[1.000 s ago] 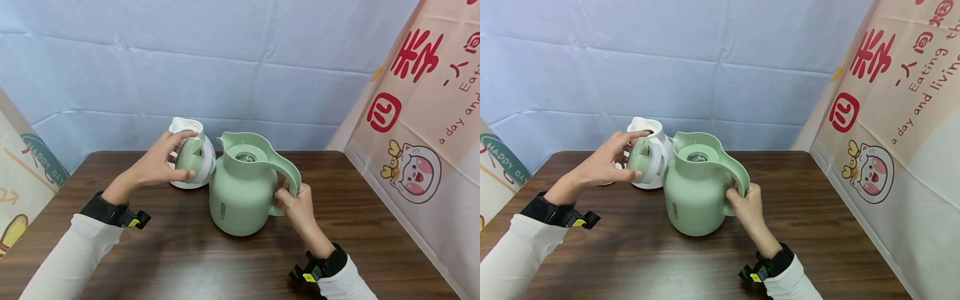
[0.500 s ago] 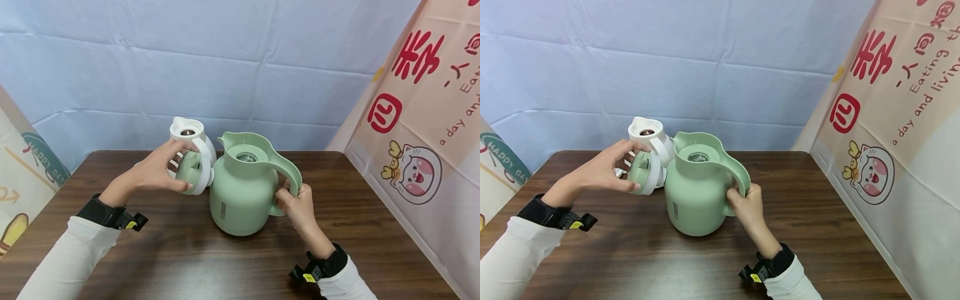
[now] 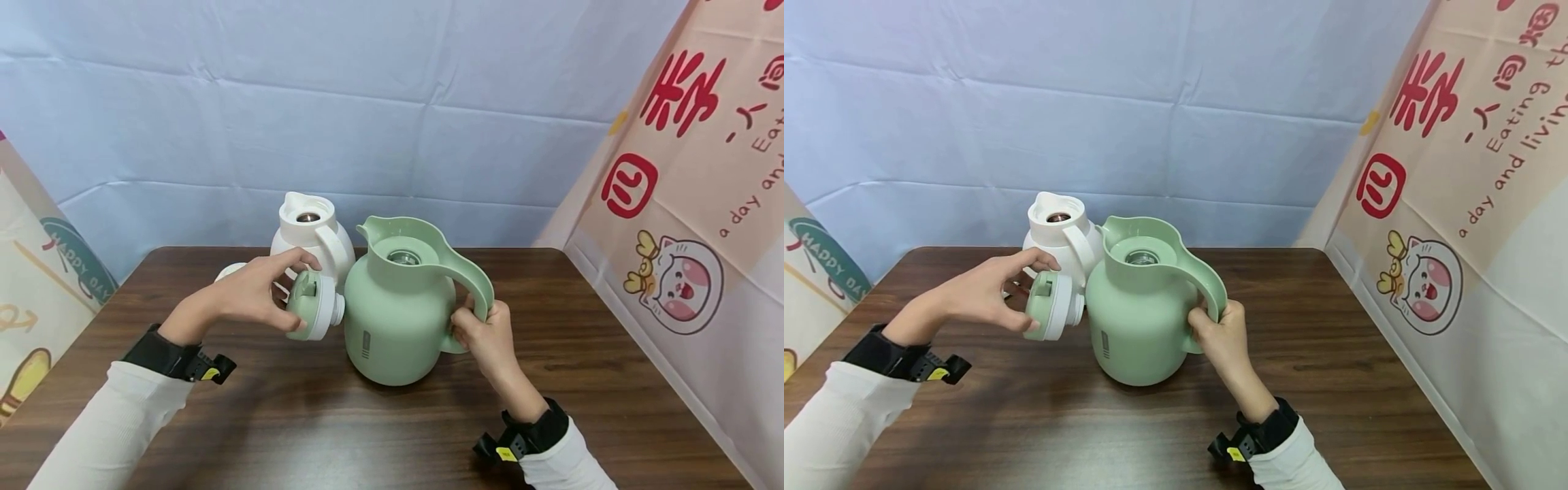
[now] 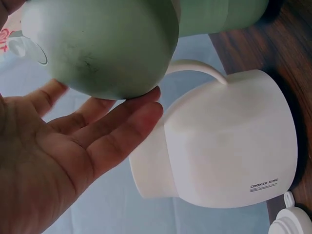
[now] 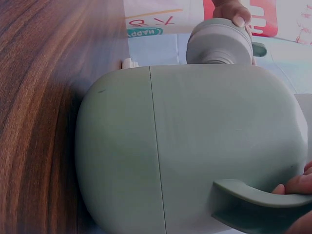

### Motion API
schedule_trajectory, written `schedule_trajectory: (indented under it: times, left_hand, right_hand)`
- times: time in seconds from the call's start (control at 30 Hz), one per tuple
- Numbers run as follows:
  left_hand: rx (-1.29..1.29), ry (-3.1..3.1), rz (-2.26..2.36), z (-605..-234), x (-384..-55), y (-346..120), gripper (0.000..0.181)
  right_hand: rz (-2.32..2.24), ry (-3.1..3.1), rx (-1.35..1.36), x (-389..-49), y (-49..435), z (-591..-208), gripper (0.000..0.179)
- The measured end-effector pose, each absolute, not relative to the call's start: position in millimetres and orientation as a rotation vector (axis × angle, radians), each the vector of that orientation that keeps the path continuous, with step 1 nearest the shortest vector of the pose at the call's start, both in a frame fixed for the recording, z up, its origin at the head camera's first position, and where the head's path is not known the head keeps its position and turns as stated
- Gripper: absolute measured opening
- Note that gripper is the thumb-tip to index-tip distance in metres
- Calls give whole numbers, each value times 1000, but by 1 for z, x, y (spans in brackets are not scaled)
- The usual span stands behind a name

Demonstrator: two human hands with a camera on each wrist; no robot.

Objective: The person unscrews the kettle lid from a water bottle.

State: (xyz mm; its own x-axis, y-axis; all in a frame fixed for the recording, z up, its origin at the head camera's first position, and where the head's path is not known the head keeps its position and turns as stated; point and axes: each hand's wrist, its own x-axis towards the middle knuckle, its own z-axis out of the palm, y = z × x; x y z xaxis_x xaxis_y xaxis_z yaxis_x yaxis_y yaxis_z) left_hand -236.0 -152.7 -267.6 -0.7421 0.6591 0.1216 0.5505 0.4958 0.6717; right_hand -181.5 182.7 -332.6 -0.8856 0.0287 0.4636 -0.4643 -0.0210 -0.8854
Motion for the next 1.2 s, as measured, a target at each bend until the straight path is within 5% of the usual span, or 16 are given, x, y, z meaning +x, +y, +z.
schedule_trajectory:
  times: [0.53, 1.2]
  left_hand:
    - [1082, 2596, 889, -284, -234, -160, 57]
    - [1008, 2172, 1368, -310, -223, -176, 57]
  right_hand:
    - [1983, -1905, 447, -182, 183, -333, 31]
    - [1977, -1901, 464, -182, 183, -332, 30]
